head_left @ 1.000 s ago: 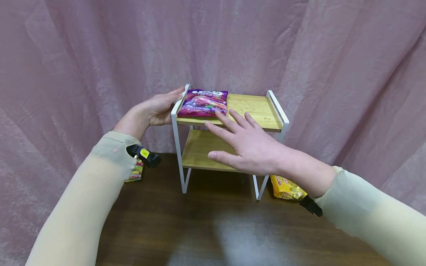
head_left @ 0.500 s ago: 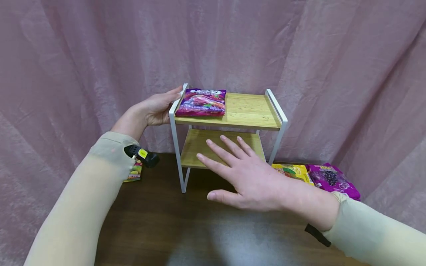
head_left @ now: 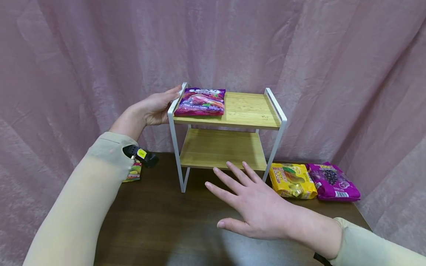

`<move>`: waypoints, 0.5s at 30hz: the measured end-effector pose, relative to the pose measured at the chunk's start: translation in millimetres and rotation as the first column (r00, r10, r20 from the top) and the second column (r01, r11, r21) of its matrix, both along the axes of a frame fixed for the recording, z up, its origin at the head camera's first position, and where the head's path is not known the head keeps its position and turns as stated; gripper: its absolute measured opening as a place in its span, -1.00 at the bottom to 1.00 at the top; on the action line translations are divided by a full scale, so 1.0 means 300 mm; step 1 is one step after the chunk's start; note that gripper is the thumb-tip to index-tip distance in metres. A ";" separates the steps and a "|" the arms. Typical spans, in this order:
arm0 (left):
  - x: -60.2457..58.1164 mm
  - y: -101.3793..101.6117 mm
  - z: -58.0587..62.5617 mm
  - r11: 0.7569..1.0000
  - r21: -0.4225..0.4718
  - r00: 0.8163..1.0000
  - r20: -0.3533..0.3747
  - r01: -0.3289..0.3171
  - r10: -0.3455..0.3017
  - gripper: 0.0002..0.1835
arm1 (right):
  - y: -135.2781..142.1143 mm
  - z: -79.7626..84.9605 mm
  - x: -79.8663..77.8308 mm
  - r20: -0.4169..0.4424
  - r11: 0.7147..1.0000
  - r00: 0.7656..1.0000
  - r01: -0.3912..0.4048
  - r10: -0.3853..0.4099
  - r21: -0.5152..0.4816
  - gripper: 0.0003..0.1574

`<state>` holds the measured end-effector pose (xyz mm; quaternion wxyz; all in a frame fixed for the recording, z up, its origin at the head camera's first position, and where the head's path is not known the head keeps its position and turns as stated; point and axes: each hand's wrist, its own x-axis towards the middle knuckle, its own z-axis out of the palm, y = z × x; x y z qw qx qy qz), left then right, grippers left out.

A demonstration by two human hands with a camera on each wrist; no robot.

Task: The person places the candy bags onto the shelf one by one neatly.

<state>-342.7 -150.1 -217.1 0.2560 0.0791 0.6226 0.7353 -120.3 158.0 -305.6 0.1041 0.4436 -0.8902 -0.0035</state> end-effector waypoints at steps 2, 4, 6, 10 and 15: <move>0.003 -0.002 0.001 1.000 -0.004 1.000 -0.004 0.001 -0.001 -0.38 | 0.005 -0.022 0.006 0.014 1.000 1.000 0.011 -0.011 -0.006 -0.03; 0.005 -0.004 0.002 1.000 -0.009 1.000 -0.010 0.001 -0.002 -0.38 | 0.011 -0.044 0.011 0.027 1.000 0.999 0.026 -0.026 -0.010 -0.03; 0.006 -0.004 0.003 1.000 -0.016 1.000 -0.012 -0.002 0.002 -0.38 | 0.016 -0.066 0.015 0.045 0.999 0.998 0.041 -0.041 -0.012 -0.04; 0.008 -0.006 0.004 1.000 -0.019 1.000 -0.010 0.006 -0.006 -0.38 | 0.029 -0.110 0.027 0.075 0.998 0.996 0.060 -0.058 -0.026 -0.05; 0.013 -0.004 0.004 1.000 -0.008 1.000 -0.008 0.006 -0.006 -0.37 | 0.050 -0.163 0.037 0.073 0.995 0.994 0.083 -0.079 -0.051 -0.04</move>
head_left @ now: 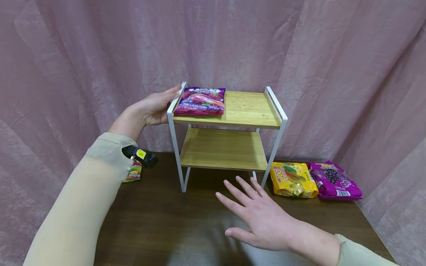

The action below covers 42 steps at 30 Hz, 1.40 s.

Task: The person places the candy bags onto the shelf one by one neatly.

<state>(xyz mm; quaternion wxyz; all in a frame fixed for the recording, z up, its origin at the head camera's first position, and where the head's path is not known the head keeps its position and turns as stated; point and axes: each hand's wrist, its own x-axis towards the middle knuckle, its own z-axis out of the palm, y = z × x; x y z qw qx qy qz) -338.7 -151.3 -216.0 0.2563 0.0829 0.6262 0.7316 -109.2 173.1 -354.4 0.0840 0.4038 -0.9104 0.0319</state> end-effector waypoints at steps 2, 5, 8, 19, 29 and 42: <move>0.001 0.002 -0.001 1.000 0.005 1.000 -0.001 -0.001 0.001 -0.37 | 0.009 -0.019 0.004 0.018 1.000 1.000 0.017 -0.016 -0.006 -0.04; 0.001 0.002 -0.001 1.000 0.012 1.000 -0.001 0.004 -0.004 -0.37 | 0.023 -0.049 0.009 0.047 0.999 0.998 0.041 -0.040 -0.012 -0.03; 0.001 0.002 -0.001 1.000 0.010 1.000 -0.002 0.004 -0.003 -0.38 | 0.033 -0.079 0.015 0.060 0.998 0.997 0.059 -0.058 -0.015 -0.04; 0.002 -0.005 -0.004 1.000 0.011 1.000 0.002 0.015 -0.015 -0.36 | 0.068 -0.155 0.037 0.077 0.995 0.994 0.086 -0.083 -0.042 -0.06; -0.003 0.003 -0.008 0.999 0.023 1.000 0.001 0.023 -0.023 -0.37 | 0.152 -0.200 0.058 0.192 0.986 0.969 0.164 -0.154 -0.034 -0.08; -0.007 -0.007 -0.004 1.000 0.009 1.000 -0.004 0.004 -0.004 -0.38 | 0.309 -0.265 -0.006 0.250 0.936 0.906 0.352 -0.342 0.005 -0.06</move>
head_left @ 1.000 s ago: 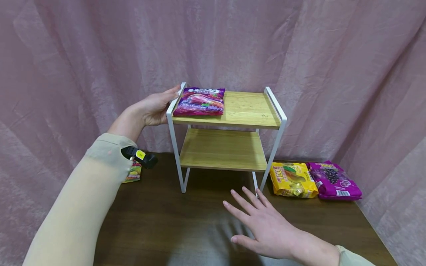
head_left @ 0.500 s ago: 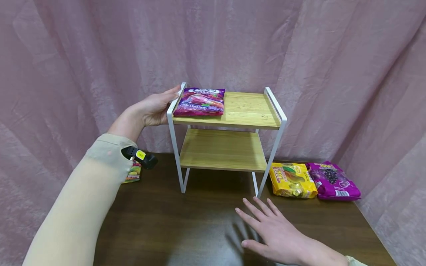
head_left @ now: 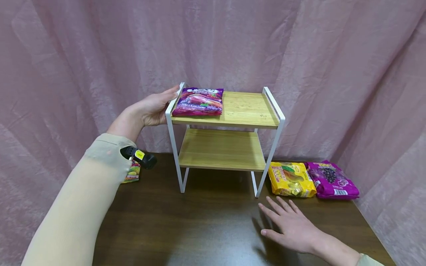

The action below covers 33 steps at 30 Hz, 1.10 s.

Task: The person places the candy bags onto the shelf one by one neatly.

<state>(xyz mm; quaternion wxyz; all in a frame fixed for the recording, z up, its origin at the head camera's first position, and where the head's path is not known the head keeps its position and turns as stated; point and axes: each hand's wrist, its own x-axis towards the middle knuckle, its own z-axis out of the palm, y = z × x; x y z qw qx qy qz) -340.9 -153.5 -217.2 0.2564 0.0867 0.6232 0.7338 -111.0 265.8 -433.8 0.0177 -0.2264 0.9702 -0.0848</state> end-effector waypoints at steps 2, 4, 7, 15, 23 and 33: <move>-0.001 -0.002 0.000 1.000 0.000 1.000 0.000 0.002 -0.002 -0.38 | 0.028 -0.004 -0.023 -0.014 0.999 0.999 0.035 -0.035 0.004 -0.07; -0.003 -0.004 -0.001 1.000 0.000 1.000 0.003 0.003 -0.003 -0.38 | 0.058 -0.006 -0.048 -0.025 0.998 0.997 0.067 -0.066 0.007 -0.06; -0.003 -0.005 -0.001 1.000 0.003 1.000 -0.001 0.007 -0.007 -0.37 | 0.107 -0.010 -0.088 -0.033 0.993 0.992 0.120 -0.120 0.015 -0.04; 0.005 -0.002 0.002 1.000 -0.003 1.000 0.001 0.006 -0.006 -0.37 | 0.225 -0.024 -0.171 -0.027 0.976 0.976 0.217 -0.216 0.020 0.04; 0.007 0.002 0.016 1.000 -0.013 1.000 -0.008 0.010 -0.011 -0.36 | 0.294 -0.027 -0.271 0.016 0.963 0.962 0.271 -0.271 0.004 0.05; 0.008 0.004 0.015 1.000 -0.018 1.000 0.004 0.000 0.000 -0.38 | 0.336 -0.030 -0.392 0.077 0.952 0.950 0.305 -0.304 -0.005 0.09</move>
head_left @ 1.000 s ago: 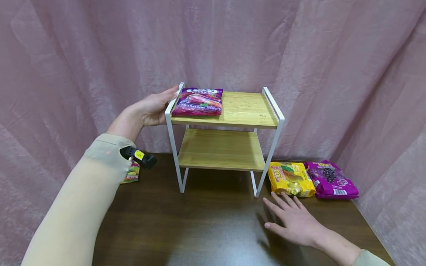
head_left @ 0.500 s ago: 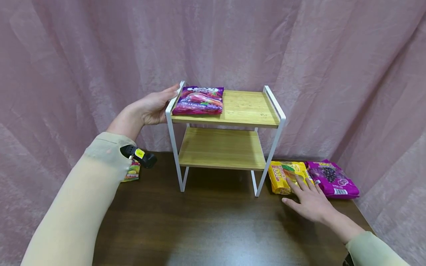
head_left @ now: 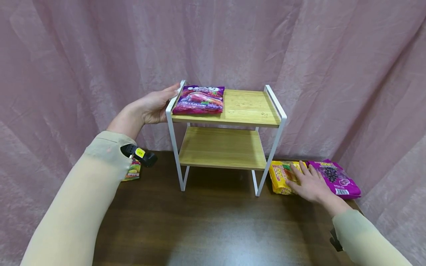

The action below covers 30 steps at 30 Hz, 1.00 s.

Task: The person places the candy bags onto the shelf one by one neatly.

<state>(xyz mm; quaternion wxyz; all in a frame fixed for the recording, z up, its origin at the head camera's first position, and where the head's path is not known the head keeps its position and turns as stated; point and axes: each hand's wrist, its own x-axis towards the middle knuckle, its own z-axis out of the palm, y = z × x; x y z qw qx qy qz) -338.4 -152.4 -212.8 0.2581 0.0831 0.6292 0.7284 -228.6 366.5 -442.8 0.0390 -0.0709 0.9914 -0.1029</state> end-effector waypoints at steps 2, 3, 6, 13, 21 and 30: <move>0.000 0.000 -0.001 1.000 0.003 1.000 0.008 -0.003 0.003 -0.38 | 0.005 -0.002 -0.015 0.019 1.000 1.000 0.013 -0.013 -0.008 0.10; -0.001 0.000 -0.001 1.000 0.002 1.000 0.009 -0.005 0.005 -0.38 | 0.007 -0.002 -0.022 0.028 1.000 0.999 0.019 -0.019 -0.013 0.10; -0.003 0.001 -0.003 1.000 0.001 1.000 0.008 -0.007 0.007 -0.38 | 0.011 -0.002 -0.042 0.045 0.999 0.998 0.042 -0.041 -0.022 0.11; -0.005 0.000 -0.005 1.000 0.002 1.000 -0.006 0.001 -0.001 -0.38 | 0.005 0.007 -0.074 0.067 0.997 0.996 0.054 -0.051 -0.047 0.12; -0.006 -0.003 -0.006 1.000 -0.003 1.000 -0.006 -0.008 0.008 -0.37 | -0.012 -0.002 -0.093 0.094 0.998 0.995 0.015 -0.009 -0.063 0.00; -0.002 -0.011 -0.004 1.000 0.005 1.000 0.007 -0.022 0.022 -0.38 | -0.033 -0.018 -0.091 0.141 0.998 0.990 0.008 0.000 -0.058 -0.06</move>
